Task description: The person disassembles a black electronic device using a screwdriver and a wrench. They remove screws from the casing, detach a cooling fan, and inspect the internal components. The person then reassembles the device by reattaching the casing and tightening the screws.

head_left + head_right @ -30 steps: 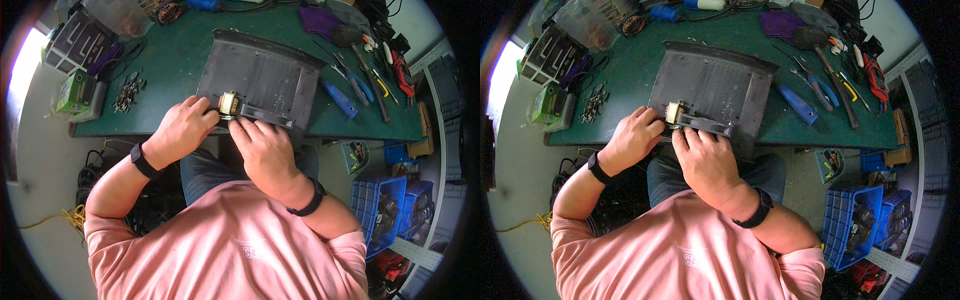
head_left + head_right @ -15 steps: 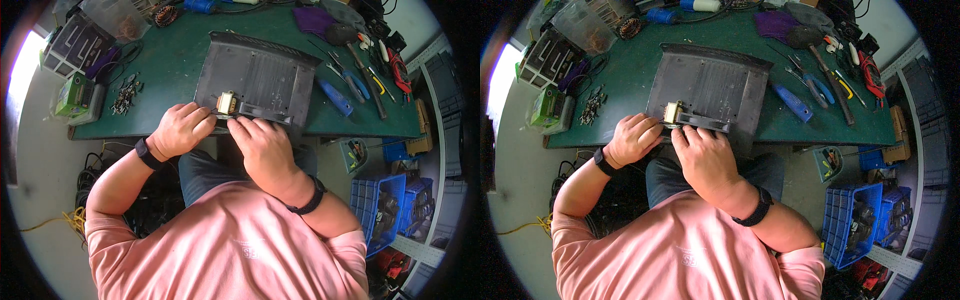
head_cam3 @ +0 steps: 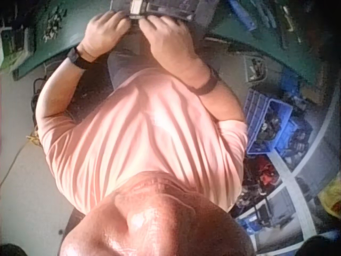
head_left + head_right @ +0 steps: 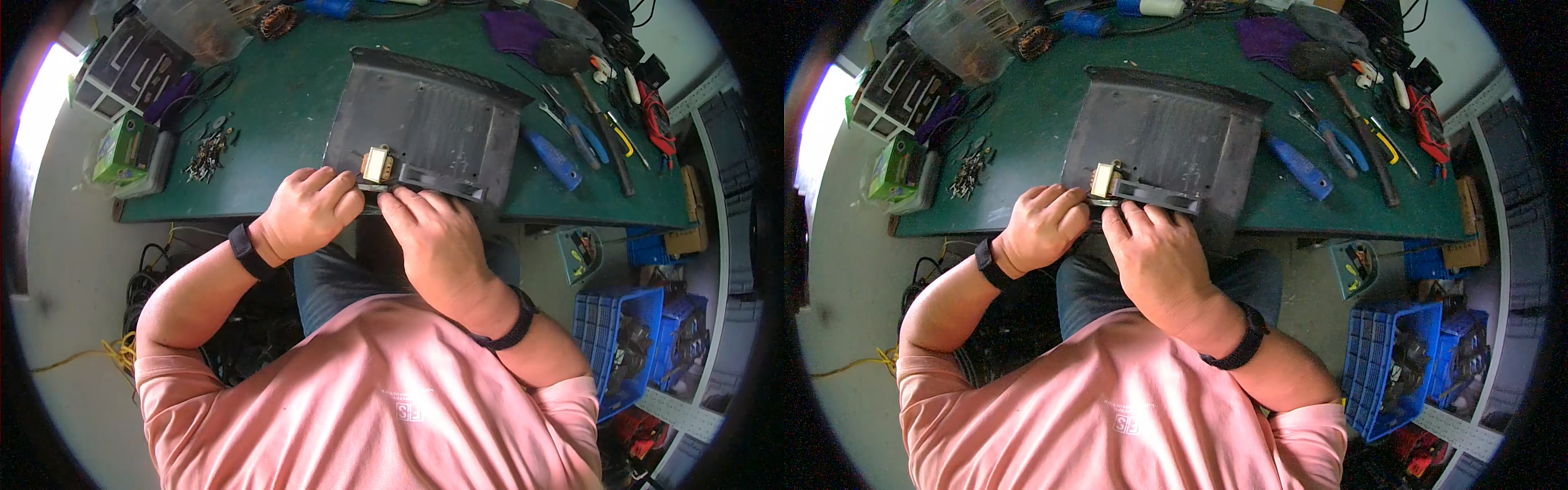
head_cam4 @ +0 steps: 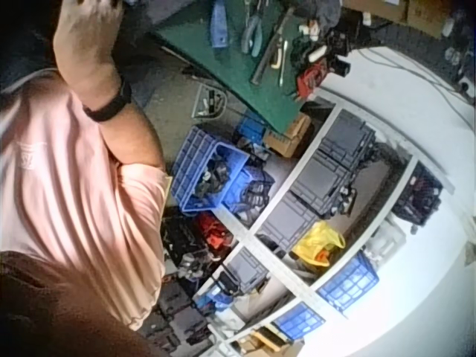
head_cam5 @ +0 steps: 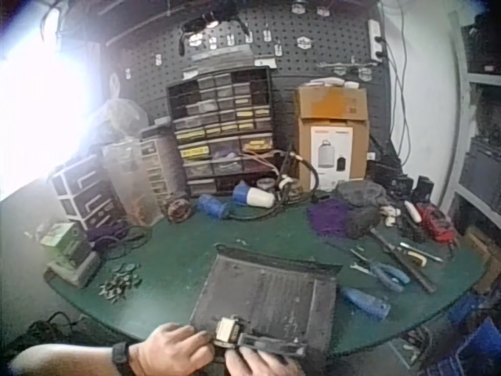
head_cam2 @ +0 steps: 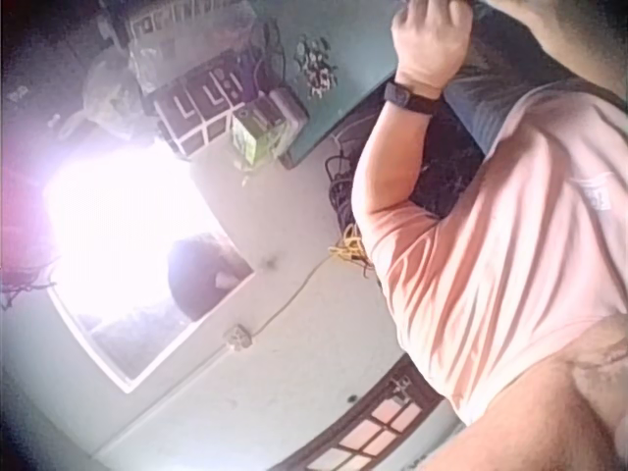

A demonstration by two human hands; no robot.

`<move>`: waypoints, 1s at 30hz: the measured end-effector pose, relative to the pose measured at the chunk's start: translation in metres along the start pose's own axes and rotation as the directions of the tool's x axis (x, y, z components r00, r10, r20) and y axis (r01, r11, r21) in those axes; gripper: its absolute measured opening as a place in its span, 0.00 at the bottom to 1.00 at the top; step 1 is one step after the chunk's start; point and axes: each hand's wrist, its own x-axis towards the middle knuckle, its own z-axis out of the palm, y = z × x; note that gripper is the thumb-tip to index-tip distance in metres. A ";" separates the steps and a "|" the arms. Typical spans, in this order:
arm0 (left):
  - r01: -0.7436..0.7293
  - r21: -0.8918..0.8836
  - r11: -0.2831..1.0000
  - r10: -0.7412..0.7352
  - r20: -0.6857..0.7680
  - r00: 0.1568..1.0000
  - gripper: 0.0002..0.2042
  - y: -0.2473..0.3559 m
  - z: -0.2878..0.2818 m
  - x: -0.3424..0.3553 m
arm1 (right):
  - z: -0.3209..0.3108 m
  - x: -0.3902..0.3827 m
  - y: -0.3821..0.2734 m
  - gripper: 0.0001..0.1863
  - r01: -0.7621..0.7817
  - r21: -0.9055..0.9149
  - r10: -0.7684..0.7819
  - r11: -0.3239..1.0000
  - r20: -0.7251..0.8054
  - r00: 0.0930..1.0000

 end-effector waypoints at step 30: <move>0.189 -0.200 0.961 -0.168 0.119 0.979 0.16 0.032 -0.019 0.017 | -0.089 -0.096 0.072 0.10 -0.208 0.169 0.260 0.963 -0.401 0.879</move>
